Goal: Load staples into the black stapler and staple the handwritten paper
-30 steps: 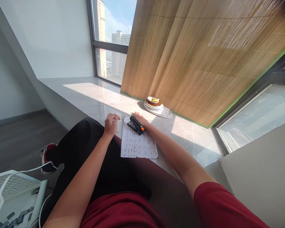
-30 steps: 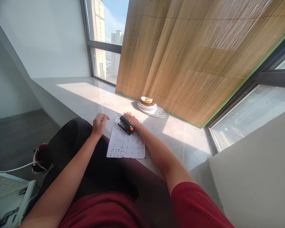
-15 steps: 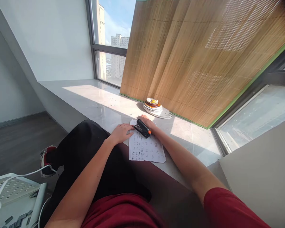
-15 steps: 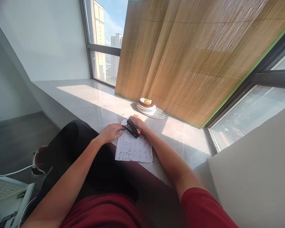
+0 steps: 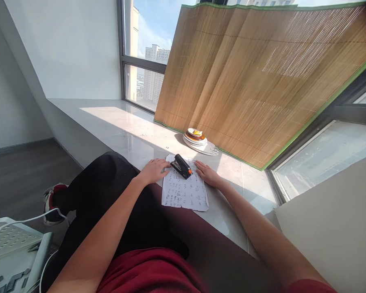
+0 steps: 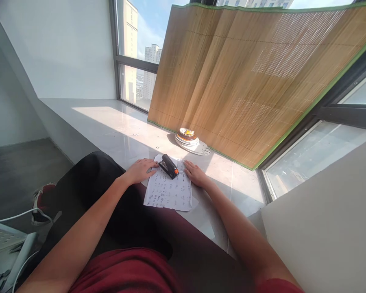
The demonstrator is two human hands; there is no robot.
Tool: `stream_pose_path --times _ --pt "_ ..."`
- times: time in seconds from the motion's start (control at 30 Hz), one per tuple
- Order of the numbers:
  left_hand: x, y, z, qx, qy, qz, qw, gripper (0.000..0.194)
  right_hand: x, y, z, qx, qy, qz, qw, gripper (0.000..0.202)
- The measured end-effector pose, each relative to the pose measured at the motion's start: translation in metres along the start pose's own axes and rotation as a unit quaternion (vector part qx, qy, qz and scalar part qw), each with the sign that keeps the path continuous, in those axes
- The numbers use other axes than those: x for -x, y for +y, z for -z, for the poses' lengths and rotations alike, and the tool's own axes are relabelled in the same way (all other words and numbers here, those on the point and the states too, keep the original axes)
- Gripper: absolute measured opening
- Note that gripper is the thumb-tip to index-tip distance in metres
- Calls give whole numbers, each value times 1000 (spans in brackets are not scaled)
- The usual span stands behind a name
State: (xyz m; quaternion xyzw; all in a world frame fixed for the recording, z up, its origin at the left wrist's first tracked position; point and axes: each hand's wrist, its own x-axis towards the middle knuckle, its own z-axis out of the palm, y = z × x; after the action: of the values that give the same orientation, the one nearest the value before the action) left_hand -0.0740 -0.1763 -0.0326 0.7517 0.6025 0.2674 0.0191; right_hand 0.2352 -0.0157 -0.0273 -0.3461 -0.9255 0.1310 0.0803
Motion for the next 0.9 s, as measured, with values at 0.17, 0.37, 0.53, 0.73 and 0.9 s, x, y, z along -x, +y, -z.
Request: stream_pose_path --times 0.17,0.37,0.53,0.73,0.9 --pt "1 3 3 15 9 13 1000 33 11 -6 -5 -31 106 -26 994 47" --pt "1 5 5 11 14 10 1000 30 15 -38 5 -107 268 -48 956 32" --pt "1 6 8 -26 -19 5 999 41 16 -98 -6 -205 253 20 945 40" --pt "2 6 11 -24 -25 17 999 47 8 -101 -17 -215 251 44 943 38" --pt "2 6 11 20 -10 41 999 44 11 -87 -7 -255 249 24 934 35"
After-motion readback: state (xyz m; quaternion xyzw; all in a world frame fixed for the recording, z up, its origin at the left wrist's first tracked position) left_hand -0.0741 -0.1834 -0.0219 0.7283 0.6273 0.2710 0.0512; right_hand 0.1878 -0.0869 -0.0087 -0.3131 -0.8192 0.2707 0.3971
